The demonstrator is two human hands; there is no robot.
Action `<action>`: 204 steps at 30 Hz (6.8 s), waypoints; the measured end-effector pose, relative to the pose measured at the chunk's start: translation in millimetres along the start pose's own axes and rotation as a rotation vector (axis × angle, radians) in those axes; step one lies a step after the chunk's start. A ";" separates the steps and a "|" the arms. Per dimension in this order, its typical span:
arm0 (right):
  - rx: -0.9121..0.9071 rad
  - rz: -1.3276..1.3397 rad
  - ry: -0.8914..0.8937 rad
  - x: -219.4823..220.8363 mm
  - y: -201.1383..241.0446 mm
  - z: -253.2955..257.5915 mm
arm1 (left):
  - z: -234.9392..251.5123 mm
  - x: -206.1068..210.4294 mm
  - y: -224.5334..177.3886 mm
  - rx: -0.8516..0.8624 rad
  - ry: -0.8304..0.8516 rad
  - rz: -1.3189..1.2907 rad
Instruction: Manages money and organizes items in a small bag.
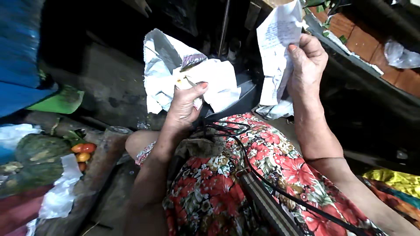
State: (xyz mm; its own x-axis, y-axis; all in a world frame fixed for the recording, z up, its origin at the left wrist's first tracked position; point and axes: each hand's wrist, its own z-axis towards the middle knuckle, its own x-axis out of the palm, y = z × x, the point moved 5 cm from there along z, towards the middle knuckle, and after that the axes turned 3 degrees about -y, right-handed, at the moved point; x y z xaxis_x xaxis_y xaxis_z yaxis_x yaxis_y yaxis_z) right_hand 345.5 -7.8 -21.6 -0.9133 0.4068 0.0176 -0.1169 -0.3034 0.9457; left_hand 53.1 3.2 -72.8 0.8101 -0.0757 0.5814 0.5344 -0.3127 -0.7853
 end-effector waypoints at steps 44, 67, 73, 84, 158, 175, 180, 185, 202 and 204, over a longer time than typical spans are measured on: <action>0.451 0.007 0.338 113.1 -23.2 -53.9 | -0.5 19.9 -1.6 0.354 -0.010 0.524; -0.107 -0.857 1.140 47.1 19.0 -111.8 | 8.9 37.2 -15.0 0.121 0.173 1.567; -0.227 -0.865 1.116 38.8 26.6 -124.6 | 0.6 26.6 -25.1 0.280 -0.039 1.567; -0.101 -0.856 0.908 13.7 9.3 -108.1 | 0.3 42.5 -30.2 0.253 -0.033 1.681; -0.186 -0.741 0.937 49.4 6.8 -106.0 | 10.4 52.2 -15.9 -0.090 0.417 1.303; -0.100 -0.444 0.164 7.0 19.8 -39.3 | 12.8 33.1 8.2 -0.048 0.339 0.471; -0.117 -0.426 0.282 48.1 17.7 -44.3 | 8.2 43.6 18.9 -0.100 0.386 0.546; -0.055 -0.441 0.579 75.3 3.5 -71.7 | 8.1 39.6 26.5 -0.188 0.285 0.665; 0.731 0.044 -0.043 -20.4 -62.8 -33.7 | 9.8 38.6 29.4 0.085 0.600 1.340; 0.827 0.177 -0.106 -28.4 -86.1 -37.5 | 8.2 36.5 29.4 0.081 0.684 1.329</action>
State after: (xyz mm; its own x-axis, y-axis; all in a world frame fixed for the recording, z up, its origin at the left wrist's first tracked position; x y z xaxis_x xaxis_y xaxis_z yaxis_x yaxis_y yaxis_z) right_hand 366.8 -25.5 -115.6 -0.8450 0.5038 0.1792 0.3845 0.3396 0.8584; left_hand 100.4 -1.0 -76.4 0.4484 -0.6787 -0.5816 -0.4525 0.3888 -0.8025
